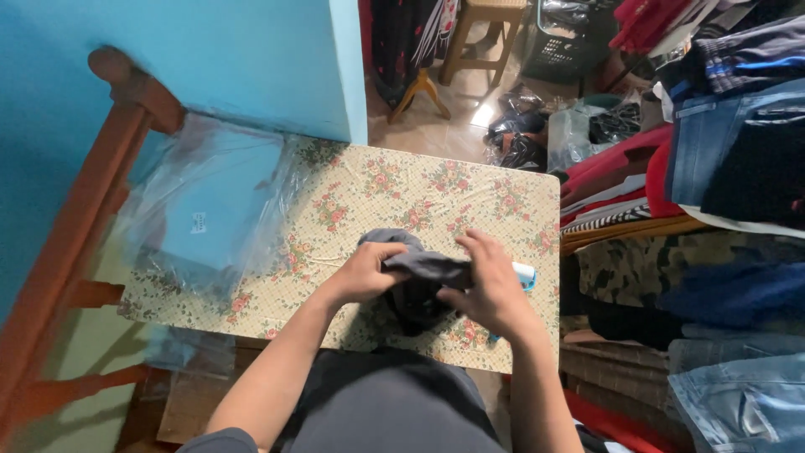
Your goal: Using a lint roller to remove debris and lint from a grey t-shirt laid out on a table.
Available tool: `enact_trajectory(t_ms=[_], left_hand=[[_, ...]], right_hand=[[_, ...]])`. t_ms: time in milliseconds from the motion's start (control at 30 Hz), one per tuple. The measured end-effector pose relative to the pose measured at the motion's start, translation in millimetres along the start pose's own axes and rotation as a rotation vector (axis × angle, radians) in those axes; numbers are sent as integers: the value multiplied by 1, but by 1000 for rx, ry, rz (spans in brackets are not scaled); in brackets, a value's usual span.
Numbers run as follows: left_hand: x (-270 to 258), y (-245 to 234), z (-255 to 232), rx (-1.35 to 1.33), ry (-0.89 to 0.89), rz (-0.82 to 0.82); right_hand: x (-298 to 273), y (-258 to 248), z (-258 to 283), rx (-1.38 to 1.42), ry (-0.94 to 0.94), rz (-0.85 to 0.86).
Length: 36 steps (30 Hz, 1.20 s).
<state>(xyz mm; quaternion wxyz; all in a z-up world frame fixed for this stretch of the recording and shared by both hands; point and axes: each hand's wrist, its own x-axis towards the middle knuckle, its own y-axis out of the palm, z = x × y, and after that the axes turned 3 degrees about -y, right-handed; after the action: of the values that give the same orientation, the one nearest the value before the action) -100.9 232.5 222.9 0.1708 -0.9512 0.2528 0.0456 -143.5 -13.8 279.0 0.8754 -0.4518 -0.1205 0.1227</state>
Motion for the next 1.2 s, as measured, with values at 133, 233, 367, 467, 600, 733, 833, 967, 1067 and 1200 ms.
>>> enact_trajectory(t_ms=[133, 233, 367, 467, 600, 733, 833, 967, 1067, 1200], left_hand=[[-4, 17, 16, 3, 101, 151], [-20, -5, -70, -25, 109, 140], [-10, -4, -21, -18, 31, 105], [-2, -3, 5, 105, -71, 123], [12, 2, 53, 152, -168, -54], [19, -15, 50, -75, -138, -340], [-11, -48, -52, -298, 19, -332], [0, -72, -58, -389, 132, -324], [0, -95, -68, -215, 211, -233], [-10, -118, -96, 370, 57, -32]], right_hand=[[-1, 24, 14, 34, -144, 201], [5, 35, 13, 146, -123, 98], [-1, 27, 5, 201, -173, -55], [-3, 8, 10, 300, -87, -211], [-5, -25, 13, 392, -29, -526], [-1, -49, 4, 346, -50, -709], [1, -68, -2, 195, -123, -746], [-3, -79, -6, 82, -145, -815], [-3, -102, -5, 73, 75, -556], [7, -123, -36, 36, 125, -3]])
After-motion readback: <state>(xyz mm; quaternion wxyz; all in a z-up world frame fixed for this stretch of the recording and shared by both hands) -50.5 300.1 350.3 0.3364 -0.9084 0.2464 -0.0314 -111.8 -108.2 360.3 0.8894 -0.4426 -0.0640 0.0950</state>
